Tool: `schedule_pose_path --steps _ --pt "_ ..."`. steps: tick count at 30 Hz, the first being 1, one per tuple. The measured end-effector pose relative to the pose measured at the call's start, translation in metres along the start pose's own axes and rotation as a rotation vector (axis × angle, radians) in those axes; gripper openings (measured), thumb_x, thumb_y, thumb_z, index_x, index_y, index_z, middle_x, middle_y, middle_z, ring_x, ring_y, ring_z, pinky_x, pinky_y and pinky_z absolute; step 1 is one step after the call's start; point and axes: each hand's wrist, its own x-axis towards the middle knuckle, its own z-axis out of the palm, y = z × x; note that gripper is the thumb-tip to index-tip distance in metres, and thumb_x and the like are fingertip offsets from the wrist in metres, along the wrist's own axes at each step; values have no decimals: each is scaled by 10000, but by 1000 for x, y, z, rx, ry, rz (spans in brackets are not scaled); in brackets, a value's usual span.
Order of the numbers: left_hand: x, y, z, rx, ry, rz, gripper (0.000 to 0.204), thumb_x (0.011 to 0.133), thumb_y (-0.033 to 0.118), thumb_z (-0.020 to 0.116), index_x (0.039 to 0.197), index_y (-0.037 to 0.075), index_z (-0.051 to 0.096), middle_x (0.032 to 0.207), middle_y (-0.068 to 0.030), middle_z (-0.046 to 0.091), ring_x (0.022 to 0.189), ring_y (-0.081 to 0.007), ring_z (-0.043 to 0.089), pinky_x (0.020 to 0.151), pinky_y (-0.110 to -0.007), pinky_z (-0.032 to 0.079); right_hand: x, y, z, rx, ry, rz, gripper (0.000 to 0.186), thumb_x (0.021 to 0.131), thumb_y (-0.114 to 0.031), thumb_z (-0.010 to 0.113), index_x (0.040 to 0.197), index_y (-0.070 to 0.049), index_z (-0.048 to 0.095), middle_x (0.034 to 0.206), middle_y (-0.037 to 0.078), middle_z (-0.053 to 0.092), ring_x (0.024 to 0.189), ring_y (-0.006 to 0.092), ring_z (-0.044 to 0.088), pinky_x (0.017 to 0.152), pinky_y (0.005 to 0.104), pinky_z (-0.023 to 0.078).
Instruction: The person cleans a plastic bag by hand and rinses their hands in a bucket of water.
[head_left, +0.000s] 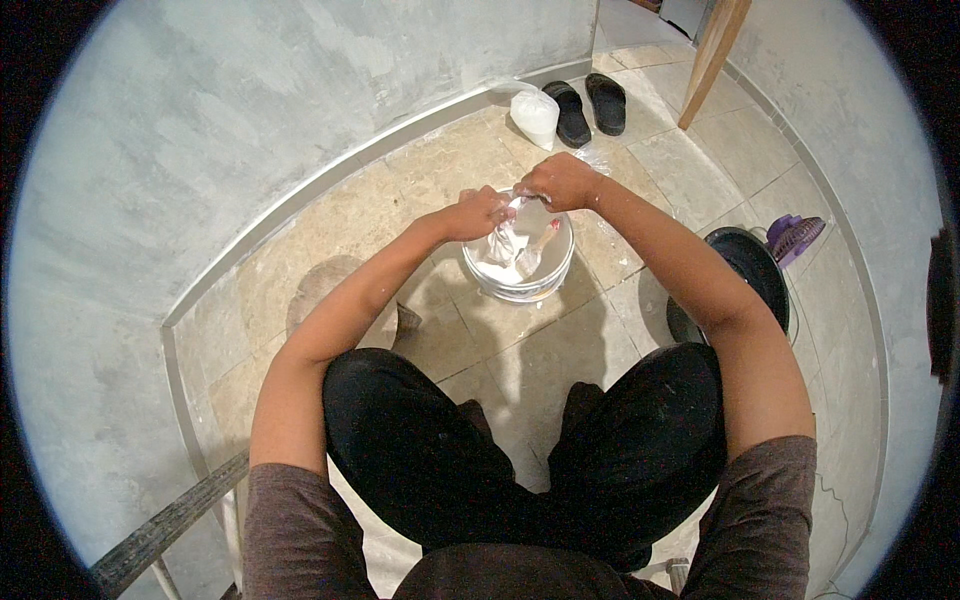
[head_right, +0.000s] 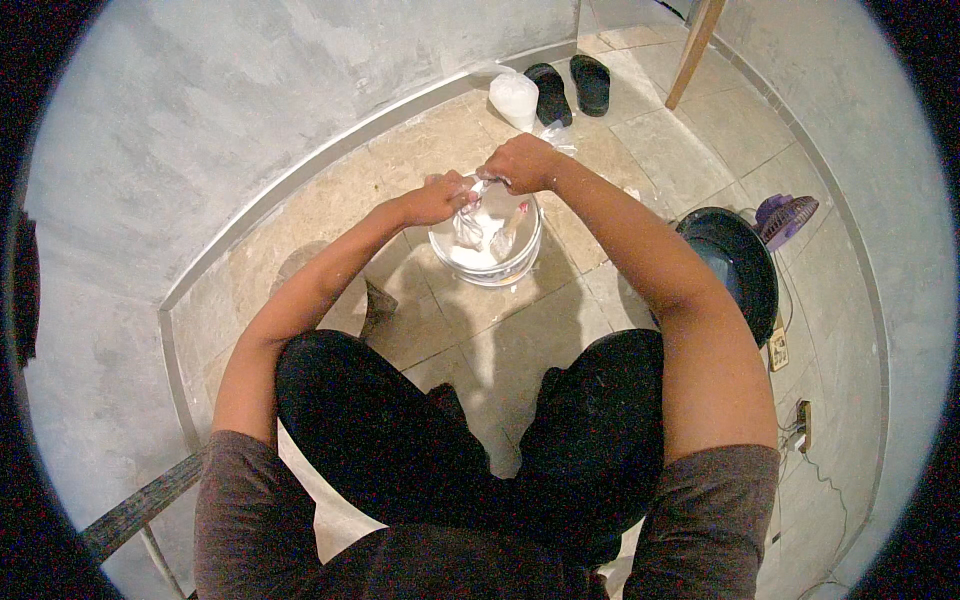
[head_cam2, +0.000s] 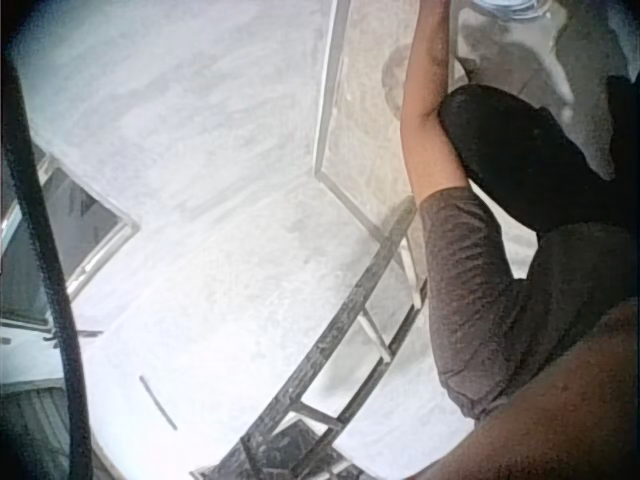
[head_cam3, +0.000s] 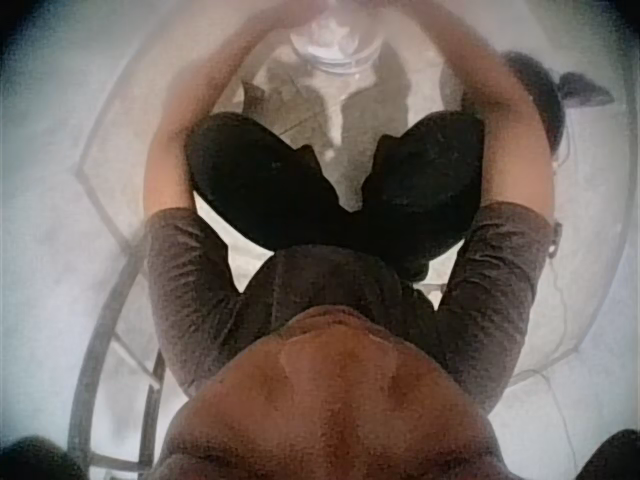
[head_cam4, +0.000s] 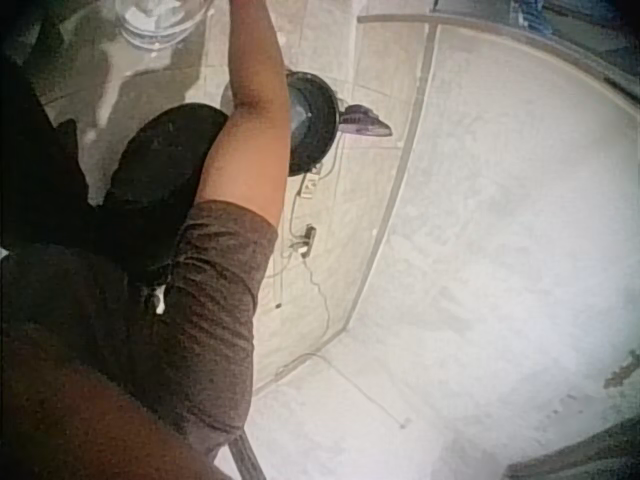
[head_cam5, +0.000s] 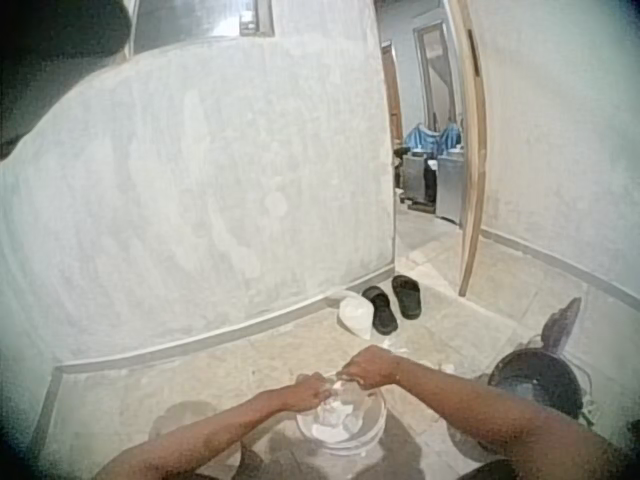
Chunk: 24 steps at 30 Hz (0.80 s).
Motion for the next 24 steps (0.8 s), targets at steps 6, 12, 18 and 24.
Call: schedule_pose_path --steps 6,12,18,24 --pt "-1 2 0 -96 -20 -87 464 983 444 342 1247 117 540 1221 -208 496 1178 -376 450 1024 -440 316 -2 6 7 18 65 -47 321 651 -147 674 969 -170 632 820 87 671 772 300 654 639 422 504" --pt "-9 29 -24 -112 -110 -118 497 978 447 361 1263 74 526 1275 -209 481 1203 -369 445 1029 -429 335 -8 9 3 -20 66 -41 318 670 -160 668 987 -167 637 791 84 665 766 289 652 635 413 503" --pt "-6 10 -11 -128 -101 -105 523 980 447 360 1284 47 503 1314 -211 470 1232 -360 429 1050 -417 321 -10 12 2 2 75 -60 310 680 -155 658 989 -158 638 787 83 663 765 288 651 635 417 506" --pt "-2 -2 -1 -111 -55 -66 511 981 420 377 1275 22 506 1345 -215 454 1235 -350 429 1054 -401 324 -12 11 -4 -22 37 -50 276 693 -131 648 968 -157 636 808 76 665 767 287 651 641 413 509"
